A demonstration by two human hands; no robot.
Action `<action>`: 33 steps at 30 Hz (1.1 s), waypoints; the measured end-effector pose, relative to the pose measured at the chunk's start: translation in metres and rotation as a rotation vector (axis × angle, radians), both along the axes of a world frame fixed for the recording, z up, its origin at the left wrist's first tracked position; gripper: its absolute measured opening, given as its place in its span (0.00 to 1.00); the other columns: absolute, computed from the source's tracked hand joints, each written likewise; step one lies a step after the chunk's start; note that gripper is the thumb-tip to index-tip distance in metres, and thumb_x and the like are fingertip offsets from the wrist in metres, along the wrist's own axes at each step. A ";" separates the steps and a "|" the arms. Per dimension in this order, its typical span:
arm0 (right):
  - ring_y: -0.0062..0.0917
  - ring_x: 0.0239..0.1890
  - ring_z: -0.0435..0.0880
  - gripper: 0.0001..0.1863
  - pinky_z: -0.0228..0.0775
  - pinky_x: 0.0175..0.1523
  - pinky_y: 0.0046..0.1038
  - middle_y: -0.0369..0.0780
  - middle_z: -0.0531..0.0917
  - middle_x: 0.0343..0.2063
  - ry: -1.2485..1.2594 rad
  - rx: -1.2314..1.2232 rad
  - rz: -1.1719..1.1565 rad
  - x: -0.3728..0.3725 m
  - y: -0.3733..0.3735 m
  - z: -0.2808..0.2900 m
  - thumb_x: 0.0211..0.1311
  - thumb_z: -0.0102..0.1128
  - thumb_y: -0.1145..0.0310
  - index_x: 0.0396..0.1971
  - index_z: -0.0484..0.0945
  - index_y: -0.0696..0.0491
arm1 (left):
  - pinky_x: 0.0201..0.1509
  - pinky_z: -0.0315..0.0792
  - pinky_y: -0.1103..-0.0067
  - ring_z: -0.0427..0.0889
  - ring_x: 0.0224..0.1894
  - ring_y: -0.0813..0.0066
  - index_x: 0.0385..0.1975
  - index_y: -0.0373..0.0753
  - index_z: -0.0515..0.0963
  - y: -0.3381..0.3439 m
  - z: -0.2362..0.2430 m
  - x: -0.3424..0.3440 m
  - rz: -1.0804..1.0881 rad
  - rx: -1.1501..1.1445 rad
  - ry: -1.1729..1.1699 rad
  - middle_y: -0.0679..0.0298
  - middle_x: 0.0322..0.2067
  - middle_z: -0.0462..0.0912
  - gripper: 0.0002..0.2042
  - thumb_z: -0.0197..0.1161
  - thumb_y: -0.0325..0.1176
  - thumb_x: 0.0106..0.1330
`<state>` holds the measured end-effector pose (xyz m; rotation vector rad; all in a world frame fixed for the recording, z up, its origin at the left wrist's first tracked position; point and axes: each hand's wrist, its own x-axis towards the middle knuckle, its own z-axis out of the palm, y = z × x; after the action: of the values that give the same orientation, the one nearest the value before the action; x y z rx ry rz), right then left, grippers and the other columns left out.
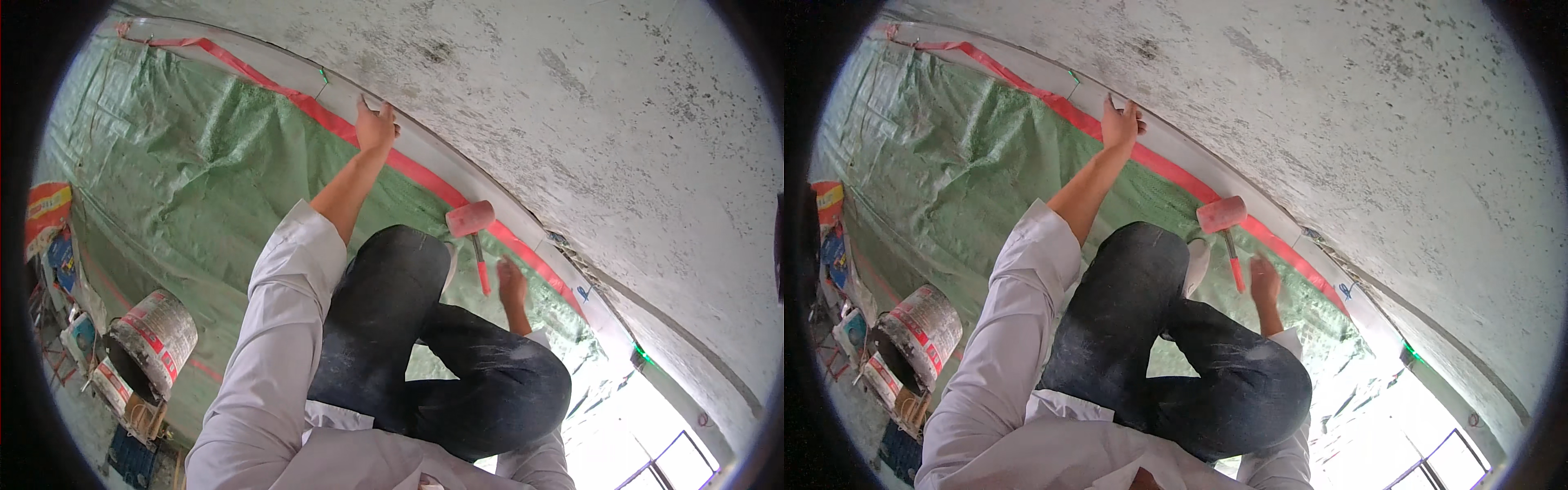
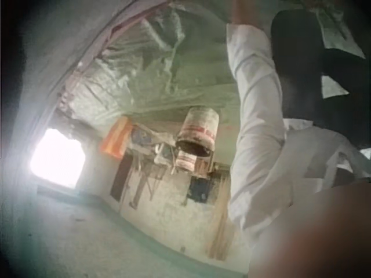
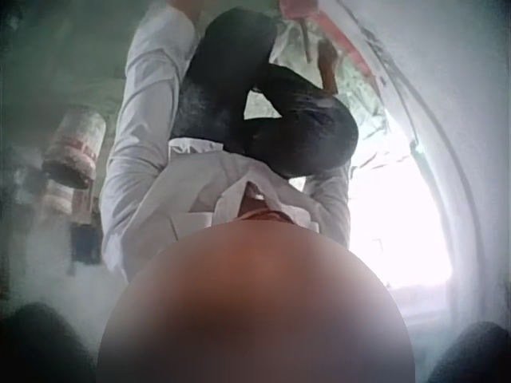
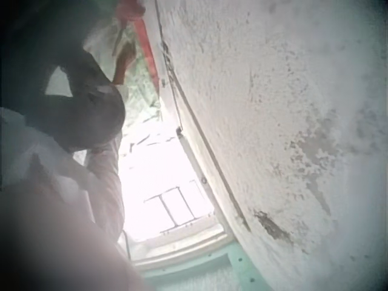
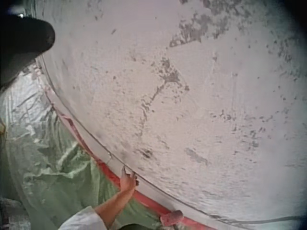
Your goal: Applying mortar to a tile strip and fixing it to a wall.
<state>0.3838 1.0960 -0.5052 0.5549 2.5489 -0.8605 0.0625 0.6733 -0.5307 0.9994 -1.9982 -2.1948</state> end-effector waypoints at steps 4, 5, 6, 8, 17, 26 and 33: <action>0.33 0.45 0.91 0.28 0.82 0.42 0.33 0.43 0.86 0.57 0.298 -0.406 -0.762 -0.015 0.069 -0.016 0.82 0.54 0.63 0.77 0.64 0.49 | 0.19 0.78 0.72 0.83 0.17 0.69 0.82 0.32 0.45 0.010 0.006 0.002 0.014 -0.027 -0.052 0.59 0.25 0.85 0.40 0.62 0.33 0.78; 0.39 0.49 0.91 0.34 0.84 0.44 0.38 0.45 0.84 0.59 0.283 -0.441 -0.933 -0.026 0.079 -0.019 0.80 0.57 0.62 0.80 0.58 0.48 | 0.19 0.78 0.72 0.83 0.17 0.69 0.82 0.32 0.45 0.008 0.003 0.002 0.026 -0.044 -0.053 0.59 0.25 0.85 0.40 0.62 0.33 0.78; 0.43 0.51 0.91 0.36 0.85 0.45 0.40 0.46 0.83 0.61 0.339 -0.529 -0.977 -0.034 0.078 -0.029 0.80 0.59 0.60 0.80 0.56 0.48 | 0.21 0.78 0.70 0.83 0.17 0.68 0.82 0.31 0.45 0.001 0.004 0.002 0.000 -0.113 -0.100 0.58 0.25 0.85 0.41 0.63 0.35 0.78; 0.48 0.54 0.89 0.40 0.87 0.48 0.44 0.48 0.80 0.65 0.414 -0.633 -1.016 -0.040 0.094 -0.039 0.78 0.61 0.57 0.81 0.52 0.49 | 0.24 0.79 0.68 0.84 0.18 0.66 0.82 0.30 0.43 0.002 0.002 0.005 -0.048 -0.191 -0.158 0.57 0.24 0.86 0.44 0.64 0.37 0.77; 0.50 0.69 0.79 0.43 0.80 0.65 0.47 0.52 0.64 0.78 0.451 -0.626 -0.993 -0.046 0.107 -0.049 0.80 0.58 0.50 0.82 0.50 0.54 | 0.22 0.79 0.68 0.84 0.18 0.65 0.82 0.31 0.40 0.014 0.025 0.008 -0.037 -0.119 -0.160 0.57 0.24 0.86 0.43 0.60 0.32 0.76; 0.45 0.77 0.70 0.46 0.64 0.79 0.45 0.50 0.62 0.80 0.457 -0.712 -0.946 -0.047 0.091 -0.052 0.81 0.54 0.41 0.81 0.53 0.60 | 0.17 0.79 0.69 0.83 0.15 0.66 0.81 0.25 0.36 0.006 0.024 0.005 -0.051 -0.101 -0.041 0.56 0.23 0.84 0.41 0.55 0.25 0.76; 0.43 0.77 0.70 0.47 0.62 0.80 0.43 0.50 0.67 0.77 0.431 -0.631 -0.839 -0.040 0.111 -0.069 0.80 0.52 0.36 0.79 0.57 0.63 | 0.16 0.78 0.69 0.83 0.15 0.65 0.79 0.21 0.34 0.012 0.038 0.006 -0.044 -0.107 -0.037 0.55 0.23 0.83 0.40 0.53 0.22 0.75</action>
<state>0.3435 1.2071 -0.5738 1.3519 2.1145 -2.1550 0.0688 0.6852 -0.4930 1.0000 -2.1484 -2.0791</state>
